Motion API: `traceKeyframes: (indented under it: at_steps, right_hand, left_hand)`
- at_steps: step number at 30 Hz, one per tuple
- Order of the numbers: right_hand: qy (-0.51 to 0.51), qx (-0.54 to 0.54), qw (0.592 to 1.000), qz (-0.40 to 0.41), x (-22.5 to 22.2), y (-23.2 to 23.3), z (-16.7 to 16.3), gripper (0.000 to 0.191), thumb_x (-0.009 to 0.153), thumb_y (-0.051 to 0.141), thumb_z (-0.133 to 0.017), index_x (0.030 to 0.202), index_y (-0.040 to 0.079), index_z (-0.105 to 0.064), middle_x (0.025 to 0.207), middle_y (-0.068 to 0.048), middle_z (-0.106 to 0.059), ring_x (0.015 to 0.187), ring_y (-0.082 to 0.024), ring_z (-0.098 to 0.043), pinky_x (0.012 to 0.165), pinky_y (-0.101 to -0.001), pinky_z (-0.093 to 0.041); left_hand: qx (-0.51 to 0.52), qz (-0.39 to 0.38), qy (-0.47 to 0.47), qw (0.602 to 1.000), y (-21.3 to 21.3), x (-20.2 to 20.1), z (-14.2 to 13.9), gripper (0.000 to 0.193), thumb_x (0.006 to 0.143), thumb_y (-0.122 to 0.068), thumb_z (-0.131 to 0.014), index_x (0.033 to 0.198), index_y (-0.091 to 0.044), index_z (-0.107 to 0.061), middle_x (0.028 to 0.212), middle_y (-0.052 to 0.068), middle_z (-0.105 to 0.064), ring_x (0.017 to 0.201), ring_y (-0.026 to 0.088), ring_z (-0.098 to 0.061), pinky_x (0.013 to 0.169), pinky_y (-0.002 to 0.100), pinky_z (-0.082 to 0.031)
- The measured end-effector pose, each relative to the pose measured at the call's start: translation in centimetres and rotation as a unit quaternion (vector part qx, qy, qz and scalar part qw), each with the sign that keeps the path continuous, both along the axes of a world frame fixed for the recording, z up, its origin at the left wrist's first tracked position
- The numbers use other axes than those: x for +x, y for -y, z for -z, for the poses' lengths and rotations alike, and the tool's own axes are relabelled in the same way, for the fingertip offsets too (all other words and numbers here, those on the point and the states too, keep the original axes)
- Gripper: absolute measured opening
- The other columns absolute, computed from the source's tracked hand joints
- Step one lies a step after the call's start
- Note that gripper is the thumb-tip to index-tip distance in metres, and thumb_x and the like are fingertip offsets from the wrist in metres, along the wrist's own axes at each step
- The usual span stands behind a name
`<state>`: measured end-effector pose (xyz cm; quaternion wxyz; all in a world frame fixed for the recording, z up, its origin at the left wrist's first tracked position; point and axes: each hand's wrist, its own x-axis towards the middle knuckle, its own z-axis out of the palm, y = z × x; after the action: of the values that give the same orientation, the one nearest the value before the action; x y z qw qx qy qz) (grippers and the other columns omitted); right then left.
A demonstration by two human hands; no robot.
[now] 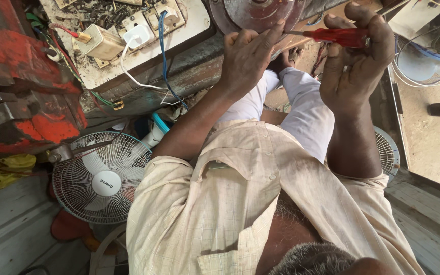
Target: The person repairs an electric fan motor at a cluttered workbench. They unscrew the motor housing with a red screwdriver, remove the end cover, handle the rotor and stator assembly, then align the cover back onto the housing and tap it into place with a hammer while pressing the parts together by hand.
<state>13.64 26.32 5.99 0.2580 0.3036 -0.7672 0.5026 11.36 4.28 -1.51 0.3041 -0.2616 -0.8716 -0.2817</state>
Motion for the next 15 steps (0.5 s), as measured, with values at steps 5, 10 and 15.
traceKeyframes:
  at_steps: [5, 10, 15]
  right_hand:
    - [-0.004, 0.009, 1.0, -0.013, -0.5, 0.4, -1.4, 0.057, 0.12, -0.005, -0.048, 0.162, 0.016, -0.017, 0.149, -0.017, -0.046, 0.125, -0.025, -0.062, 0.108, -0.0366, -0.057]
    - [0.018, 0.016, 0.999, -0.024, -1.1, 0.9, -3.1, 0.05, 0.118, -0.012, -0.055, 0.155, 0.008, -0.029, 0.133, -0.018, -0.056, 0.118, -0.024, -0.066, 0.104, -0.0345, -0.059]
    - [0.048, 0.007, 0.999, -0.018, -1.3, 1.1, -3.2, 0.047, 0.12, -0.013, -0.063, 0.154, 0.005, -0.037, 0.131, -0.015, -0.059, 0.111, -0.02, -0.064, 0.098, -0.0309, -0.057]
  left_hand:
    - [-0.008, 0.0, -0.002, 1.0, 0.0, -0.1, 0.0, 0.072, 0.103, -0.015, -0.074, 0.162, -0.015, -0.032, 0.114, -0.012, -0.065, 0.096, 0.012, -0.053, 0.095, 0.039, -0.035]
    - [-0.012, 0.029, -0.019, 0.999, 1.4, -0.2, 0.2, 0.068, 0.104, -0.016, -0.073, 0.16, -0.013, -0.034, 0.138, -0.002, -0.059, 0.113, 0.02, -0.054, 0.1, 0.042, -0.039]
    - [-0.002, 0.044, -0.005, 0.999, 2.2, 0.0, 1.1, 0.064, 0.107, -0.016, -0.072, 0.159, -0.012, -0.035, 0.142, 0.003, -0.055, 0.124, 0.023, -0.054, 0.106, 0.044, -0.044]
